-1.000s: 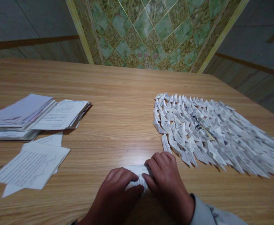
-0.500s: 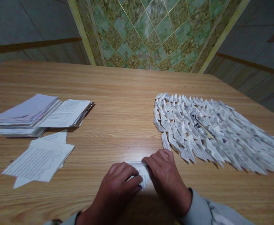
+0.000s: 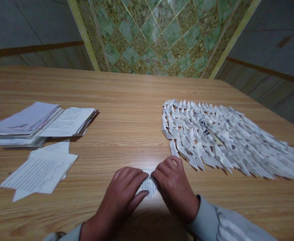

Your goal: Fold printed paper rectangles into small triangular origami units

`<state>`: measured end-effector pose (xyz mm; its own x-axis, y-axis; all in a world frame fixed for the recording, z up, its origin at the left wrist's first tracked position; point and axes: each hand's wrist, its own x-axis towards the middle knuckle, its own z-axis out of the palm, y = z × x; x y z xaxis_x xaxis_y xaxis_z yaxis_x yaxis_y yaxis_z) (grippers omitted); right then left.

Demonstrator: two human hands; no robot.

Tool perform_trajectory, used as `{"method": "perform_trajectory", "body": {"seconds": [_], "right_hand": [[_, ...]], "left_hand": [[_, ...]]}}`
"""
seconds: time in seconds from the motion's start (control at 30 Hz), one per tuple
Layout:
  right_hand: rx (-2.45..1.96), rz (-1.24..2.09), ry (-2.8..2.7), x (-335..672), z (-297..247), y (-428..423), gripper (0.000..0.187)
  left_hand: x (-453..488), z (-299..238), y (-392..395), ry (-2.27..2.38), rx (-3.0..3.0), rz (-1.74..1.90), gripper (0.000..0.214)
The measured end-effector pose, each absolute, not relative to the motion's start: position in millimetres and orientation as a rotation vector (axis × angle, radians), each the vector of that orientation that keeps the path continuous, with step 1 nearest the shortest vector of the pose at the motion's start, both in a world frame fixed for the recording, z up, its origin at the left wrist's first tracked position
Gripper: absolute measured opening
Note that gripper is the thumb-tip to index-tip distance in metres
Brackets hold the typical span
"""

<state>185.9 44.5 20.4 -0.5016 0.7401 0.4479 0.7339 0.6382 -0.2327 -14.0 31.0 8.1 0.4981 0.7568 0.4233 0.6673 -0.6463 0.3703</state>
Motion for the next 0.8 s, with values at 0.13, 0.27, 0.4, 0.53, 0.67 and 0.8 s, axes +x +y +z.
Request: {"method": "perform_trajectory", "body": {"seconds": [0.13,0.27,0.4,0.53,0.67,0.8], "right_hand": [[-1.144,0.007,-2.350,186.0,19.5,43.6,0.021],[-1.112,-0.050,-2.363,186.7,20.1,41.7,0.026],[-1.061,-0.075,-2.359,186.5,20.5,39.2,0.030],[-1.057,-0.109,-2.336,184.9,19.8,34.6,0.033],[-1.031,-0.147,-2.277,183.0,16.2,28.5,0.034],[-1.092,-0.134,-2.278,181.0,10.3,24.1,0.032]], "left_hand": [[-15.4,13.0,33.7,1.270,2.569,0.794,0.017],[-14.9,13.6,33.9,1.284,2.616,0.821,0.025],[-14.5,10.2,33.6,1.251,2.688,0.870,0.029],[-16.8,8.6,32.9,1.248,2.723,0.892,0.030],[-21.7,7.4,30.0,1.246,2.716,0.879,0.032],[-23.9,4.5,27.6,1.267,2.804,0.813,0.029]]}}
